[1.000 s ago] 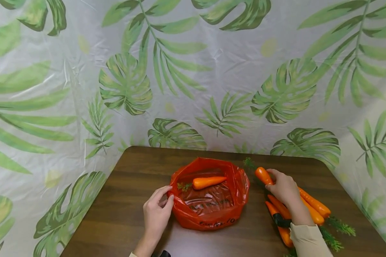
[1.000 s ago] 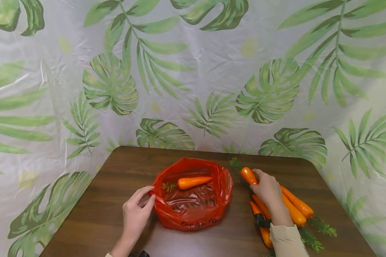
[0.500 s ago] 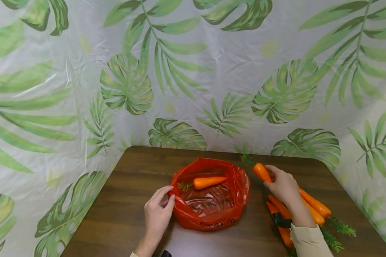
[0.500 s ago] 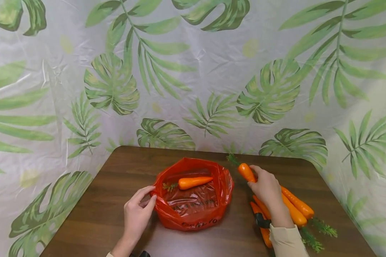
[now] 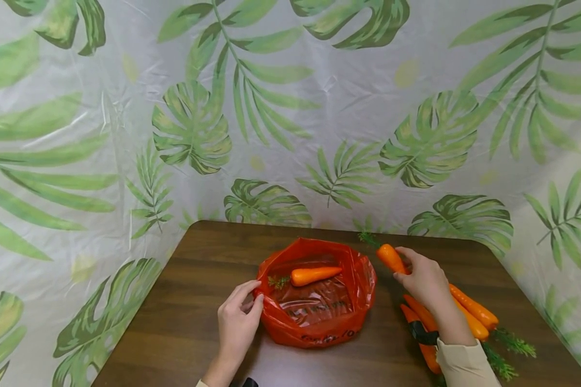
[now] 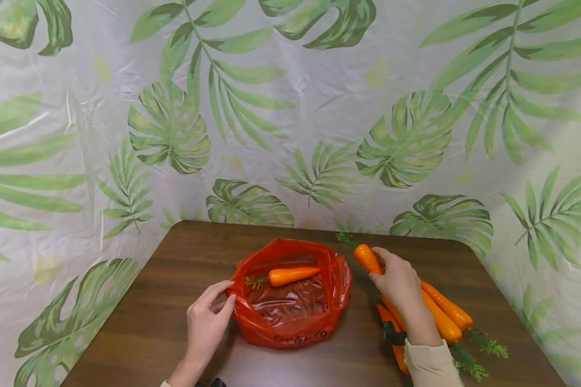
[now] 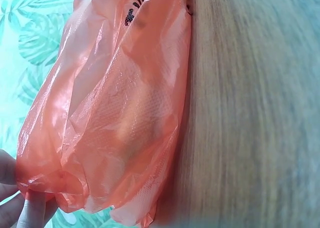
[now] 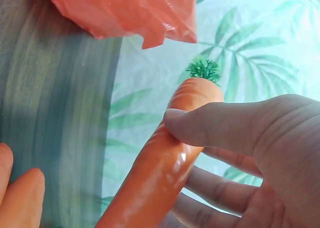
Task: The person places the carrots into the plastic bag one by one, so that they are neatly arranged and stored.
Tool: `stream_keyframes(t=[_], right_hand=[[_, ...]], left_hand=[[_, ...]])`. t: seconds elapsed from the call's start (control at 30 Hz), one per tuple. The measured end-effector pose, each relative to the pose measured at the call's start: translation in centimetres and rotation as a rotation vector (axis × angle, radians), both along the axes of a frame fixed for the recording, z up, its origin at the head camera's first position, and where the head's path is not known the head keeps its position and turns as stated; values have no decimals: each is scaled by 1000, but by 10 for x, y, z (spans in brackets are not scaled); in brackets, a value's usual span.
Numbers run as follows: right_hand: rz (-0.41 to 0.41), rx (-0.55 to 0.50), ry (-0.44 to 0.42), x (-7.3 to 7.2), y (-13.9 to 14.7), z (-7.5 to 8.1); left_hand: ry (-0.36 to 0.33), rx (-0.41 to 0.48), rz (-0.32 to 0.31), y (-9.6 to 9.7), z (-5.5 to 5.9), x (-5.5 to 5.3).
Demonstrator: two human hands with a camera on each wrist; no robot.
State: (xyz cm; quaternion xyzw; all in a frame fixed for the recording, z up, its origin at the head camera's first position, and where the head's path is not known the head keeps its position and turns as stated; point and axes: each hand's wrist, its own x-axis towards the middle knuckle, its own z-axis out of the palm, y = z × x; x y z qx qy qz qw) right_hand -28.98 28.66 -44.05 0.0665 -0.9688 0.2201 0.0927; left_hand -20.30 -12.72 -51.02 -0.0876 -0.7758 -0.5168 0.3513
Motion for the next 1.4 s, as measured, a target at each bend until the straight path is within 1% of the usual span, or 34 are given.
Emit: stream_keyframes(t=[0.2, 0.47, 0.8, 1.0, 1.17, 1.4], right_hand=[[3, -7, 16, 3, -3, 5], [24, -25, 23, 8, -9, 10], [61, -36, 62, 14, -24, 16], [72, -23, 91, 19, -32, 15], [83, -24, 85, 22, -37, 16], [84, -15, 86, 27, -46, 22]], left_hand=[[8, -11, 9, 0, 1, 0], [-8, -19, 24, 1, -1, 1], [-10, -14, 15, 0, 0, 0], [13, -24, 20, 0, 0, 0], [30, -20, 21, 1, -1, 0], [14, -21, 24, 0, -1, 0]])
